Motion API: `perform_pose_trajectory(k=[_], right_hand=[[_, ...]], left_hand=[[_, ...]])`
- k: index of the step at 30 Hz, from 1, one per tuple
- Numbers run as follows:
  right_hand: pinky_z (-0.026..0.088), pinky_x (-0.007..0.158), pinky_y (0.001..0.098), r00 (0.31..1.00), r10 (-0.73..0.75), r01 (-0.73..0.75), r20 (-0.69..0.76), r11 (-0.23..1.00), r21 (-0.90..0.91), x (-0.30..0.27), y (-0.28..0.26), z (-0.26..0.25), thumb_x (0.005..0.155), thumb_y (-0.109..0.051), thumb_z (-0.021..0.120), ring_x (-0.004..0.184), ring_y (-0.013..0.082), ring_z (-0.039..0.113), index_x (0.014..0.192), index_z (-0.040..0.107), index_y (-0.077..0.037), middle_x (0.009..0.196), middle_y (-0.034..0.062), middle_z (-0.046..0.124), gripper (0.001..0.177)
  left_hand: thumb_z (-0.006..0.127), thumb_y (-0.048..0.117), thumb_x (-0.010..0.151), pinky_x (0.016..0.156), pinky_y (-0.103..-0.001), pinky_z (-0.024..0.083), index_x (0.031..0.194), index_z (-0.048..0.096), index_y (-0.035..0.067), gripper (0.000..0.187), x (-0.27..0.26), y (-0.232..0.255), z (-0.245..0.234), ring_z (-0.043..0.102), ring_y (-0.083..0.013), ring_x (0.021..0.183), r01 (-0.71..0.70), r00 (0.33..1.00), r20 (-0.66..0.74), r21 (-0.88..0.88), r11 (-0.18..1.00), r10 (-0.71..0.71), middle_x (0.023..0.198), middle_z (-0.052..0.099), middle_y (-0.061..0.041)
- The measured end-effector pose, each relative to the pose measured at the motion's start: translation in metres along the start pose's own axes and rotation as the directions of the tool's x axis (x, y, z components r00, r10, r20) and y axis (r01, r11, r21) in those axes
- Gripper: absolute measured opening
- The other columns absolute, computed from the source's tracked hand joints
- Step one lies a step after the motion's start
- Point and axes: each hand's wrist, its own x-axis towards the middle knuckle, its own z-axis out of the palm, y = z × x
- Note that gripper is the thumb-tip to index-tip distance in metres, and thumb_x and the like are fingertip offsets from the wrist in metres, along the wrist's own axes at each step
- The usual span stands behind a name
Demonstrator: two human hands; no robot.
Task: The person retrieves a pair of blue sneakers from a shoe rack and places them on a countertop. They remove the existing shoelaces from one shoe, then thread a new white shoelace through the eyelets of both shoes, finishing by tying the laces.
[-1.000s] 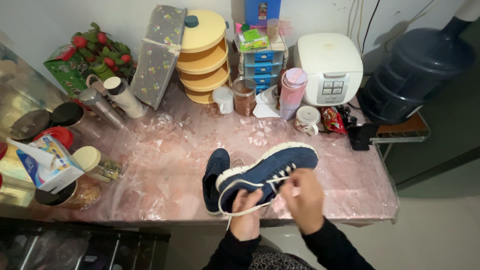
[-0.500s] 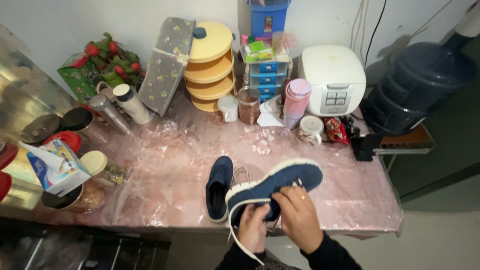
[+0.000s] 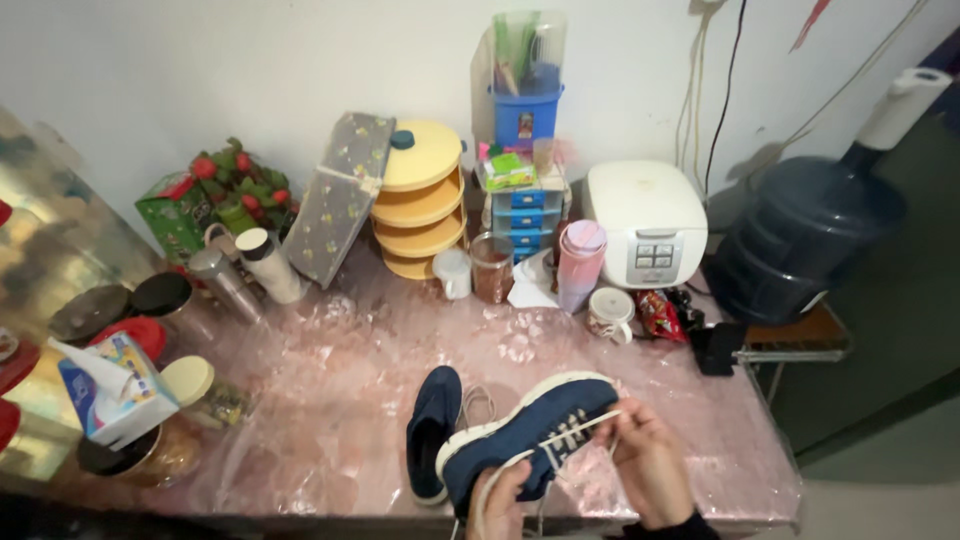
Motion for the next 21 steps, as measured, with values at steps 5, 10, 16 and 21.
perform_pose_trajectory(k=[5, 10, 16, 21], right_hand=[[0.045, 0.092, 0.0373, 0.715, -0.658, 0.491, 0.237, 0.231, -0.84, -0.019, -0.035, 0.029, 0.083, 0.004, 0.061, 0.111, 0.0292, 0.056, 0.123, 0.058, 0.005, 0.121, 0.0215, 0.057, 0.04], [0.044, 0.095, 0.0447, 0.564, -0.515, 0.688, 0.645, -0.138, -0.712, -0.053, -0.043, 0.096, 0.073, 0.001, 0.071, 0.109, 0.0369, 0.057, 0.109, 0.068, -0.005, 0.116, 0.0164, 0.061, 0.037], [0.05, 0.085, 0.0413, 0.571, -0.513, 0.722, 0.641, -0.058, -0.689, -0.041, -0.05, 0.111, 0.077, 0.009, 0.068, 0.095, 0.0343, 0.061, 0.097, 0.065, -0.002, 0.099, 0.0132, 0.063, 0.024], [0.049, 0.082, 0.0383, 0.626, -0.643, 0.578, 0.442, 0.001, -0.816, -0.036, -0.043, 0.078, 0.082, 0.012, 0.06, 0.093, 0.0313, 0.06, 0.095, 0.06, -0.001, 0.098, 0.0142, 0.062, 0.018]], left_hand=[[0.066, 0.003, 0.085, 0.108, -0.04, 0.045, 0.132, 0.06, -0.006, 0.049, 0.001, 0.013, 0.008, 0.064, -0.0249, 0.123, 0.019, 1.0, 0.009, -0.012, 1.0, -0.019, 0.131, 0.069, -0.016], [0.066, 0.003, 0.091, 0.103, -0.037, 0.046, 0.128, 0.063, -0.008, 0.038, -0.011, 0.019, 0.04, 0.064, -0.0218, 0.117, 0.049, 0.999, -0.012, 0.027, 0.998, -0.049, 0.126, 0.069, -0.014], [0.068, 0.001, 0.089, 0.102, -0.034, 0.047, 0.122, 0.064, -0.004, 0.034, -0.014, 0.013, 0.052, 0.065, -0.0169, 0.112, 0.01, 1.0, 0.015, -0.003, 1.0, -0.01, 0.119, 0.07, -0.009], [0.068, 0.001, 0.09, 0.101, -0.038, 0.049, 0.115, 0.064, -0.009, 0.028, -0.008, 0.016, 0.047, 0.067, -0.0218, 0.109, -0.014, 0.999, -0.043, -0.033, 0.999, 0.013, 0.115, 0.073, -0.015]])
